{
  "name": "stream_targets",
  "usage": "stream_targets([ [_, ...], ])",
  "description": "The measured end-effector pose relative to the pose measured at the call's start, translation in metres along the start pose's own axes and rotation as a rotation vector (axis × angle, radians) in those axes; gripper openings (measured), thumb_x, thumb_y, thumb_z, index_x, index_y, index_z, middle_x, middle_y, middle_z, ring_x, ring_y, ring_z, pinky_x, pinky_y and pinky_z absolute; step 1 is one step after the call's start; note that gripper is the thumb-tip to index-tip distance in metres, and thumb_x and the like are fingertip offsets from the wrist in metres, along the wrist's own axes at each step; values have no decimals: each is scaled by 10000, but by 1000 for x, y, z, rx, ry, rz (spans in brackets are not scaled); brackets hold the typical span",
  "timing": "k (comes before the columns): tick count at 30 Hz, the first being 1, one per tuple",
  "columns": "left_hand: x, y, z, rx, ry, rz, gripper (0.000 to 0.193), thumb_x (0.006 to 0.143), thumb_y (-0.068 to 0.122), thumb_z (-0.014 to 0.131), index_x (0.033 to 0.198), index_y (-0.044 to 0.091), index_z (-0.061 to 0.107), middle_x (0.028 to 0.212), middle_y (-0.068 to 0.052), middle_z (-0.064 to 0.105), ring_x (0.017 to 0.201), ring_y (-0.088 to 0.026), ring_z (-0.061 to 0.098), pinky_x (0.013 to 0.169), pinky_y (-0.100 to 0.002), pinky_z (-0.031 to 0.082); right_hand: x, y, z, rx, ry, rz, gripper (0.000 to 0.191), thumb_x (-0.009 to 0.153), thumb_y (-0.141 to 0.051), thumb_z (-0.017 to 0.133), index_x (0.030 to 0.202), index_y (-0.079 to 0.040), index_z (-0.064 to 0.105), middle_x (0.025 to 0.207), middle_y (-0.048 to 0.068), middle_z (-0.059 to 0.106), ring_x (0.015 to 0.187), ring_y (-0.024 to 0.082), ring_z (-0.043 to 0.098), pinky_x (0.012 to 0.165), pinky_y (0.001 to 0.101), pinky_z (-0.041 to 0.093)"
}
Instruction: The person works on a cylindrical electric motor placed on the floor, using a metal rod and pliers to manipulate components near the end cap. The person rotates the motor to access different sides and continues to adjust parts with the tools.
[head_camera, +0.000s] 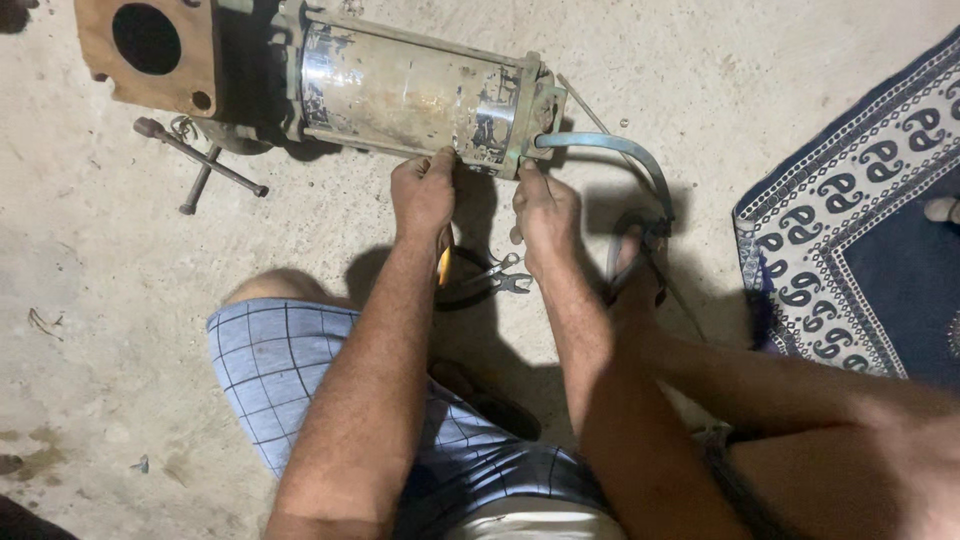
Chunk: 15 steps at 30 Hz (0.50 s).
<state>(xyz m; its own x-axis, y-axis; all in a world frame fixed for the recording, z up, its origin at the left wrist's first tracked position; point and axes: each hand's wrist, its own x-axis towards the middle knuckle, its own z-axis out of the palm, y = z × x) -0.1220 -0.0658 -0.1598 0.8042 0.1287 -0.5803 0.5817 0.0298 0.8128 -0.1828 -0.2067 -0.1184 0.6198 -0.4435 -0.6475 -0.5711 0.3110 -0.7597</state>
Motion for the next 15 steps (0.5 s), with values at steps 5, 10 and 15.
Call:
stream_targets([
  [5, -3, 5, 1, -69, -18, -30, 281, 939, 188, 695, 731, 0, 704, 671, -23, 636, 608, -96, 515, 551, -301, 436, -1, -6, 3, 75, -5, -61, 147, 941, -162, 627, 826, -74, 649, 633, -19, 480, 482, 86, 432, 405, 290, 417],
  [10, -2, 6, 0, -79, -22, -76, 288, 931, 189, 694, 701, 17, 689, 652, -16, 634, 576, -89, 496, 514, -300, 416, -4, -12, 3, -20, 24, -20, 255, 989, -198, 618, 797, -31, 601, 624, -19, 474, 467, 95, 400, 384, 299, 406],
  [15, 1, 3, 2, -101, -13, -55, 334, 939, 190, 712, 677, -10, 656, 615, -7, 571, 542, -93, 435, 468, -312, 350, -2, -8, 5, 44, 5, -53, 140, 936, -162, 594, 842, -93, 669, 629, -15, 477, 494, 93, 436, 414, 292, 433],
])
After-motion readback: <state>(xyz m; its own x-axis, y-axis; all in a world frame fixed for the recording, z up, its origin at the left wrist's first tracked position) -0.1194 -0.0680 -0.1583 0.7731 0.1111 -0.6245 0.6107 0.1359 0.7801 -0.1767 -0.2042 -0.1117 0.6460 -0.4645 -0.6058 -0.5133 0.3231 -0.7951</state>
